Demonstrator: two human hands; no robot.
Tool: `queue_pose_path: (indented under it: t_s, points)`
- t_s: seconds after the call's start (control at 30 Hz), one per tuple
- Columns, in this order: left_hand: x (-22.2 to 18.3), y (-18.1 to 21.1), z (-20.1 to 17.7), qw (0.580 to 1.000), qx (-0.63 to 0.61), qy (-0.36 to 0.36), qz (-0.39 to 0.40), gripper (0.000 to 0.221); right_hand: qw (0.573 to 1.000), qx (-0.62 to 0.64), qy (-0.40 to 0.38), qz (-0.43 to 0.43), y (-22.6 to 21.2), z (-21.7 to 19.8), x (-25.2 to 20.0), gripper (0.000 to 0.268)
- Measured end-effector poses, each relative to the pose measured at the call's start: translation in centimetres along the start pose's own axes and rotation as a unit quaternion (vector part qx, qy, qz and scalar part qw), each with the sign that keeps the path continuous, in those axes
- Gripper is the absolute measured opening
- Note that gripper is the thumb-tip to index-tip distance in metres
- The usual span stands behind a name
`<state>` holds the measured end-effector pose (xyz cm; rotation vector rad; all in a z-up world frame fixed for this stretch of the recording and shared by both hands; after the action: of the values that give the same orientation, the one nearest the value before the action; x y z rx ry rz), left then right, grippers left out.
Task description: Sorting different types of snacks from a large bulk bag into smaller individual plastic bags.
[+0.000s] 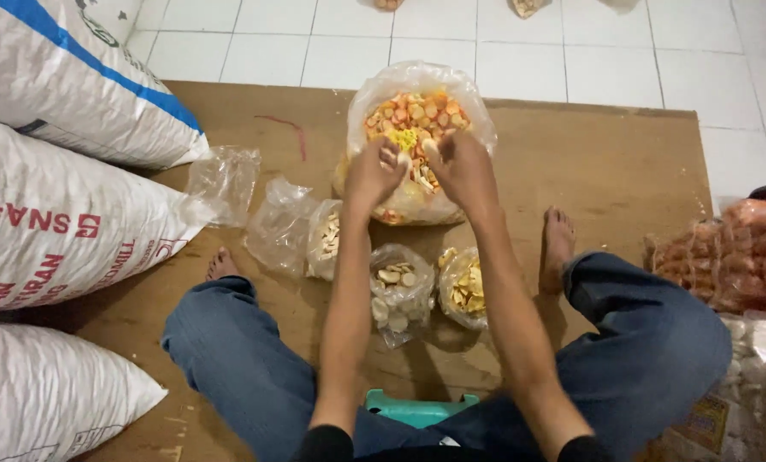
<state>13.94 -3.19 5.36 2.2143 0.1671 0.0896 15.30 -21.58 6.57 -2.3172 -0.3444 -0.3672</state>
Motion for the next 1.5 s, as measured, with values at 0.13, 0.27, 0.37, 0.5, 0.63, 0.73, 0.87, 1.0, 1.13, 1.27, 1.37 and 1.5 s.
queue_pose_path:
  t_s: [0.13, 0.27, 0.37, 0.5, 0.63, 0.73, 0.87, 1.0, 1.13, 1.27, 1.37, 1.5]
  points:
    - [-4.3, -2.2, 1.6, 0.997, -0.035, -0.061, -0.038, 0.032, 0.992, 0.071, -0.029, 0.103, 0.0, -0.1, -5.5, 0.023]
    - [-5.9, -7.4, 5.1, 0.993, -0.041, -0.108, -0.034, 0.034, 0.972, 0.143, -0.081, 0.167, 1.4, 1.9, -10.4, 0.026]
    - [-6.9, -10.7, 6.3, 0.988, -0.018, -0.136, -0.076, 0.031, 0.963, 0.16, -0.124, 0.18, 2.6, 4.0, -12.8, 0.026]
    - [-8.2, -12.5, 6.3, 0.983, -0.038, -0.142, -0.106, 0.03, 0.949, 0.15, -0.188, 0.205, 1.3, 3.9, -13.7, 0.027]
    - [-8.6, -14.8, 6.4, 0.984, -0.05, -0.145, -0.091, 0.031, 0.932, 0.177, -0.237, 0.208, 2.2, 6.4, -13.9, 0.025]
    - [-9.2, -15.5, 6.6, 0.985, -0.056, -0.141, -0.077, 0.03, 0.928, 0.174, -0.257, 0.205, 4.4, 8.5, -14.0, 0.023]
    - [-9.4, -16.0, 6.2, 0.986, -0.08, -0.129, -0.063, 0.03, 0.933, 0.143, -0.263, 0.201, 7.1, 10.7, -13.4, 0.019]
    - [-9.4, -16.6, 6.1, 0.988, -0.081, -0.116, -0.061, 0.028, 0.938, 0.113, -0.271, 0.183, 5.0, 9.9, -13.2, 0.02]
    - [-9.2, -16.3, 6.5, 0.988, -0.069, -0.127, -0.061, 0.029, 0.938, 0.104, -0.274, 0.183, 4.1, 9.5, -14.4, 0.02]
    - [-8.9, -17.3, 8.0, 0.986, -0.029, -0.145, -0.074, 0.028, 0.941, 0.104, -0.269, 0.177, 5.0, 10.3, -15.7, 0.022]
    - [-8.5, -19.2, 9.0, 0.983, -0.014, -0.161, -0.086, 0.028, 0.94, 0.119, -0.271, 0.172, 3.5, 9.6, -15.6, 0.021]
    - [-8.3, -18.5, 8.5, 0.982, 0.014, -0.163, -0.093, 0.028, 0.934, 0.129, -0.28, 0.18, 4.2, 10.5, -15.7, 0.021]
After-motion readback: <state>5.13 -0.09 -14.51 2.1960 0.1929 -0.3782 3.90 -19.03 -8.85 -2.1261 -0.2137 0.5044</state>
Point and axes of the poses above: each hand's wrist, its own x-axis towards the middle knuckle, its own z-axis out of the palm, y = z × x, the point moved 6 cm from there along x, towards the middle knuckle, and after that the axes turned 3 degrees about y, right-handed, at the moved point
